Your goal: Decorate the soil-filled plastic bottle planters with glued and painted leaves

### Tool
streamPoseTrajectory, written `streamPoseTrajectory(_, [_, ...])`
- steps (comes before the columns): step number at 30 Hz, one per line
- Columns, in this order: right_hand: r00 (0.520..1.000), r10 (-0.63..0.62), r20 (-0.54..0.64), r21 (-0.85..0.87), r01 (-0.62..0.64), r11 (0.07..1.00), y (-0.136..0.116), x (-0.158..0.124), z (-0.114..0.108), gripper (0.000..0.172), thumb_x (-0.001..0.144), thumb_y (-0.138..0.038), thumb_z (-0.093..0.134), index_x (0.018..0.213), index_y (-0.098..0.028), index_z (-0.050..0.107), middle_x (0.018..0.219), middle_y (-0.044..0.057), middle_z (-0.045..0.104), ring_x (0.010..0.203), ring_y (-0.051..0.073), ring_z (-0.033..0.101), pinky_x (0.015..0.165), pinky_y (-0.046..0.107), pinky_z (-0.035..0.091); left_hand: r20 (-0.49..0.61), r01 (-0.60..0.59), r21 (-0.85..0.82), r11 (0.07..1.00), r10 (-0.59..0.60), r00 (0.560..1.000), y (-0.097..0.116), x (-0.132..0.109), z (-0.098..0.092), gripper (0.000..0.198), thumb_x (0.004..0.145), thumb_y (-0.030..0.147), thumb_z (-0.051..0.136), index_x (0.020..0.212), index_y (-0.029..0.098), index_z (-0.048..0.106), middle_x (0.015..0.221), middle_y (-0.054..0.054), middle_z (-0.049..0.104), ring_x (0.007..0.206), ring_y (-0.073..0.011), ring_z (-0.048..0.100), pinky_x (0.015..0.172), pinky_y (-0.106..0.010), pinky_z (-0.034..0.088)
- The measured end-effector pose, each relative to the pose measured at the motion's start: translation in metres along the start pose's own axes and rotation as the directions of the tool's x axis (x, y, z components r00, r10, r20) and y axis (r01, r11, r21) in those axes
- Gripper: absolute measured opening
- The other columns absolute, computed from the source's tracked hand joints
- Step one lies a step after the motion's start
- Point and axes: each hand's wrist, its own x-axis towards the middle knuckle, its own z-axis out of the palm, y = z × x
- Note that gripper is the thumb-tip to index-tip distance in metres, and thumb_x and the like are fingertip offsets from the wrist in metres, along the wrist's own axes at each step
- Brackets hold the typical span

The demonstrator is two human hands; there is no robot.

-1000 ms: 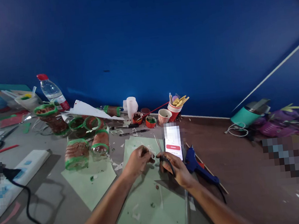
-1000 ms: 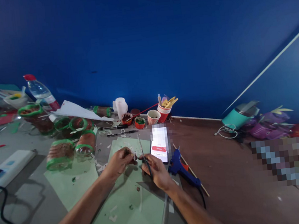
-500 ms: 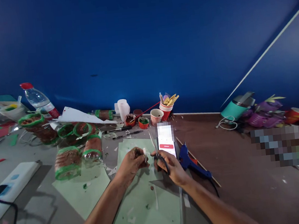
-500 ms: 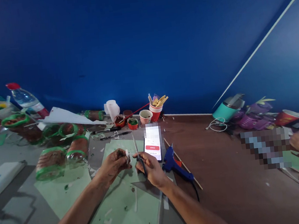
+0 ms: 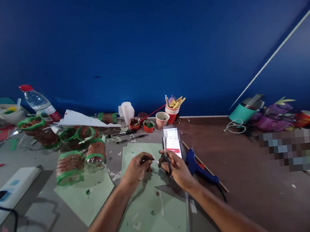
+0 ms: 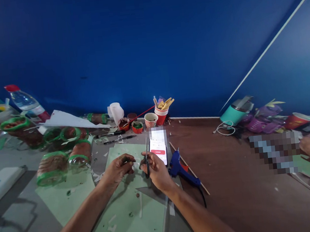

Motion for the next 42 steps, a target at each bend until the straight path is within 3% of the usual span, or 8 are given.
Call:
streamPoseTrajectory(6, [0.998,0.028,-0.061,-0.032,-0.03,0.999,-0.006,-0.002,0.001,0.043,0.063,-0.027,0.073,0.102,-0.019,0.055,0.071,-0.003,0.058,0.058,0.01,0.049,0.052,0.022,0.037,0.057,-0.069,0.06,0.996,0.066,0.996,-0.009,0.003,-0.002,0.012,0.063,0.025,0.067,0.072,0.017,0.063,0.057,0.003,0.053,0.05,-0.0102,0.046,0.05,-0.023,0.034])
streamPoseTrajectory(10, [0.994,0.034,-0.1,-0.055,-0.039,0.998,-0.006,-0.002,0.001,0.04,0.063,-0.026,0.071,0.099,-0.018,0.054,0.066,-0.004,0.057,0.054,0.009,0.048,0.051,0.022,0.036,0.065,-0.068,-0.011,0.998,0.068,0.996,-0.007,0.0,-0.001,0.023,0.065,0.033,0.072,0.078,0.016,0.062,0.063,0.002,0.054,0.052,-0.0101,0.048,0.052,-0.023,0.036])
streamPoseTrajectory(15, [0.984,-0.019,-0.175,-0.013,0.016,1.0,-0.005,0.0,0.0,0.039,0.064,-0.023,0.07,0.099,-0.019,0.052,0.066,-0.005,0.058,0.054,0.009,0.049,0.052,0.021,0.036,0.113,-0.001,-0.13,0.991,0.015,0.993,-0.001,-0.007,0.001,0.037,0.072,0.048,0.069,0.082,0.015,0.059,0.067,0.001,0.052,0.06,-0.011,0.052,0.062,-0.025,0.043])
streamPoseTrajectory(20, [0.979,-0.055,-0.197,-0.067,0.043,0.997,-0.006,-0.001,0.0,0.038,0.065,-0.025,0.07,0.098,-0.019,0.052,0.07,-0.003,0.06,0.056,0.01,0.052,0.052,0.022,0.038,0.2,0.067,-0.135,0.989,-0.039,0.979,0.0,-0.012,0.006,0.033,0.069,0.042,0.074,0.079,0.014,0.058,0.072,0.0,0.052,0.065,-0.0111,0.052,0.068,-0.027,0.047])
streamPoseTrajectory(29, [0.989,-0.045,-0.138,-0.129,0.027,0.991,-0.01,-0.005,0.008,0.039,0.065,-0.027,0.07,0.098,-0.02,0.051,0.069,-0.003,0.057,0.06,0.012,0.053,0.055,0.024,0.043,0.182,0.077,-0.149,0.986,-0.05,0.982,-0.003,-0.012,0.014,0.03,0.069,0.041,0.073,0.077,0.016,0.057,0.062,0.002,0.053,0.057,-0.0103,0.051,0.061,-0.023,0.042])
streamPoseTrajectory(34, [0.996,-0.032,-0.085,-0.064,0.027,0.998,-0.007,-0.007,0.008,0.039,0.069,-0.031,0.069,0.101,-0.02,0.051,0.069,-0.004,0.052,0.057,0.01,0.047,0.051,0.023,0.038,0.066,0.092,-0.267,0.959,-0.077,0.995,0.001,-0.012,0.013,0.031,0.063,0.038,0.077,0.071,0.016,0.056,0.064,0.002,0.055,0.058,-0.0097,0.054,0.065,-0.025,0.047])
streamPoseTrajectory(38, [0.999,0.002,0.045,-0.035,0.0,0.999,-0.002,-0.012,0.011,0.036,0.07,-0.029,0.07,0.1,-0.02,0.051,0.068,-0.005,0.05,0.052,0.007,0.041,0.05,0.022,0.033,0.002,0.044,-0.385,0.922,-0.047,0.999,0.005,-0.011,0.011,0.03,0.063,0.034,0.078,0.067,0.015,0.055,0.06,0.004,0.052,0.054,-0.0067,0.049,0.067,-0.025,0.048])
streamPoseTrajectory(42, [0.987,0.038,0.157,-0.121,-0.019,0.992,0.001,-0.018,0.016,0.028,0.072,-0.024,0.065,0.097,-0.02,0.053,0.073,-0.003,0.053,0.056,0.009,0.045,0.052,0.022,0.035,-0.021,0.015,-0.429,0.903,-0.027,0.999,0.006,-0.011,0.011,0.029,0.063,0.032,0.078,0.067,0.015,0.055,0.06,0.004,0.051,0.056,-0.0063,0.049,0.061,-0.02,0.043])
